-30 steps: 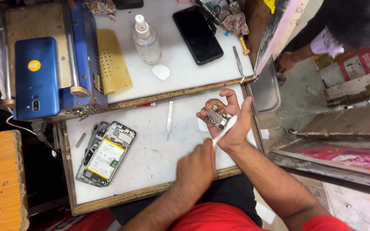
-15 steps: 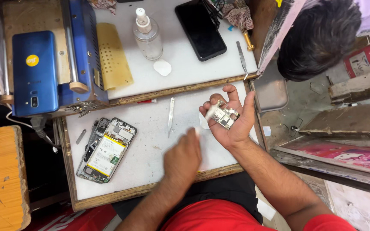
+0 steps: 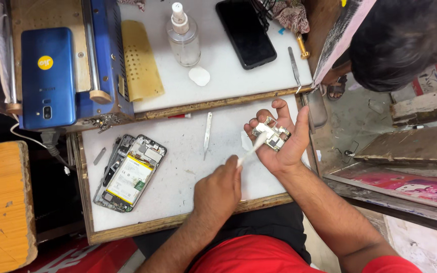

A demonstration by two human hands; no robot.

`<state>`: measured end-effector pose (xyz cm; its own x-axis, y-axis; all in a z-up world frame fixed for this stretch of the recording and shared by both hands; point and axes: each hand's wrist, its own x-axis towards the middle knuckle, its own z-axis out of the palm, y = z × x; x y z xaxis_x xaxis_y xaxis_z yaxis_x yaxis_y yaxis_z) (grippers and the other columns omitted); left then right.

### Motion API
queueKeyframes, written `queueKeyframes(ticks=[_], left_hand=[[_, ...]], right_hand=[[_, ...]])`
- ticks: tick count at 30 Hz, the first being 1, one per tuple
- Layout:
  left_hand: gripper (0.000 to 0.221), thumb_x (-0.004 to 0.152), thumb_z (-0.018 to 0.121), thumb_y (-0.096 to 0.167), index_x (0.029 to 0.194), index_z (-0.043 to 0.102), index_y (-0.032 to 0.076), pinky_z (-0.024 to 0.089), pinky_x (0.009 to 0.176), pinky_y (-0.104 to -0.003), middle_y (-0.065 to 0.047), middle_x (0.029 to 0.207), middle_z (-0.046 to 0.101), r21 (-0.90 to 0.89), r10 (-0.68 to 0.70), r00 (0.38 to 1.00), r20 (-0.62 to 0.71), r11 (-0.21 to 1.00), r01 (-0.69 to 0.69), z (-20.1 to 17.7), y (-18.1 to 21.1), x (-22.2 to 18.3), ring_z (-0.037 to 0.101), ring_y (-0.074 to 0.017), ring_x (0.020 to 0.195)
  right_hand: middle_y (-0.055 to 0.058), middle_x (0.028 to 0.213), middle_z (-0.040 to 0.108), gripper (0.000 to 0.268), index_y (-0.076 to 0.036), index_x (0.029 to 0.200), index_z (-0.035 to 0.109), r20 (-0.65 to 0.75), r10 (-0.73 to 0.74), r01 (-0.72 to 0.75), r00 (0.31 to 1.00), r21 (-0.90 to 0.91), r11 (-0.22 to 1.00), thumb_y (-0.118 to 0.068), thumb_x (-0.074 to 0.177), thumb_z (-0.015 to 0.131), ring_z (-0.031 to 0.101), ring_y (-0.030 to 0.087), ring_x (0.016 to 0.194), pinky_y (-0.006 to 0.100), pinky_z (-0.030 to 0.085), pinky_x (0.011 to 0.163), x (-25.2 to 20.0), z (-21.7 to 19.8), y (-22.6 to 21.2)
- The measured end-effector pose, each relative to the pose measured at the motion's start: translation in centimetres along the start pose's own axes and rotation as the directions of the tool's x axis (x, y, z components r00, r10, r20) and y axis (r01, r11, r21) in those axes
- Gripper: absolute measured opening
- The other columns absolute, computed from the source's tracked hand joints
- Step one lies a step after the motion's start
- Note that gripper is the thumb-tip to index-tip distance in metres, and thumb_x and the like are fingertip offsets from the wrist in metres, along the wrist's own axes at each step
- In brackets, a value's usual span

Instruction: The person disassembles a smartphone, removes the motherboard, and cleans it with a brush and liquid. The person then handles a second blue smartphone.

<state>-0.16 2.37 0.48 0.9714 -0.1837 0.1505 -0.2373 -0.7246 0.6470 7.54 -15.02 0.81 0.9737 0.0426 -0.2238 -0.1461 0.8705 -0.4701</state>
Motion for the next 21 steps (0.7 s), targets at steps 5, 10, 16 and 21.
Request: queueKeyframes(ticks=[5, 10, 16, 21], left_hand=[[0.031, 0.102, 0.06, 0.023, 0.127, 0.063, 0.005, 0.057, 0.048, -0.042, -0.012, 0.07, 0.069, 0.029, -0.112, 0.986, 0.123, 0.994, 0.109, -0.8, 0.3, -0.1, 0.071, -0.0292, 0.055], [0.03, 0.099, 0.062, 0.022, 0.125, 0.066, 0.006, 0.056, 0.049, -0.043, -0.013, 0.072, 0.069, 0.017, -0.023, 0.999, 0.023, 1.0, 0.022, -1.1, 0.7, -0.1, 0.07, -0.0315, 0.058], [0.03, 0.098, 0.064, 0.022, 0.124, 0.067, 0.006, 0.056, 0.048, -0.043, -0.013, 0.071, 0.069, 0.004, -0.052, 0.999, -0.015, 0.999, 0.052, -1.2, 1.4, 0.0, 0.071, -0.0306, 0.057], [0.029, 0.099, 0.065, 0.021, 0.123, 0.067, 0.007, 0.056, 0.049, -0.044, -0.013, 0.074, 0.07, -0.004, -0.038, 0.999, -0.033, 0.999, 0.038, -0.5, 1.2, -1.0, 0.07, -0.0327, 0.058]], right_hand=[[0.005, 0.085, 0.057, 0.058, -0.019, 0.113, 0.056, -0.028, -0.004, 0.004, 1.0, 0.01, 1.0, -0.074, 0.1, 0.045, 0.059, 0.027, 0.092, 0.05, 0.048, 0.1, 0.1, 0.1, 0.4], [0.006, 0.085, 0.058, 0.057, -0.019, 0.112, 0.055, -0.005, -0.016, 0.016, 1.0, -0.075, 0.997, -0.074, 0.099, 0.042, 0.059, 0.027, 0.092, 0.051, 0.048, 0.099, 0.1, 0.1, 0.3], [0.007, 0.089, 0.059, 0.057, -0.019, 0.112, 0.054, -0.016, -0.042, 0.04, 0.999, -0.105, 0.994, -0.073, 0.099, 0.042, 0.06, 0.027, 0.093, 0.052, 0.049, 0.099, 0.1, 0.3, 0.2], [0.006, 0.09, 0.058, 0.055, -0.019, 0.114, 0.054, -0.048, -0.028, 0.024, 0.998, -0.087, 0.996, -0.071, 0.101, 0.045, 0.06, 0.027, 0.094, 0.05, 0.049, 0.1, -0.5, -0.1, 0.7]])
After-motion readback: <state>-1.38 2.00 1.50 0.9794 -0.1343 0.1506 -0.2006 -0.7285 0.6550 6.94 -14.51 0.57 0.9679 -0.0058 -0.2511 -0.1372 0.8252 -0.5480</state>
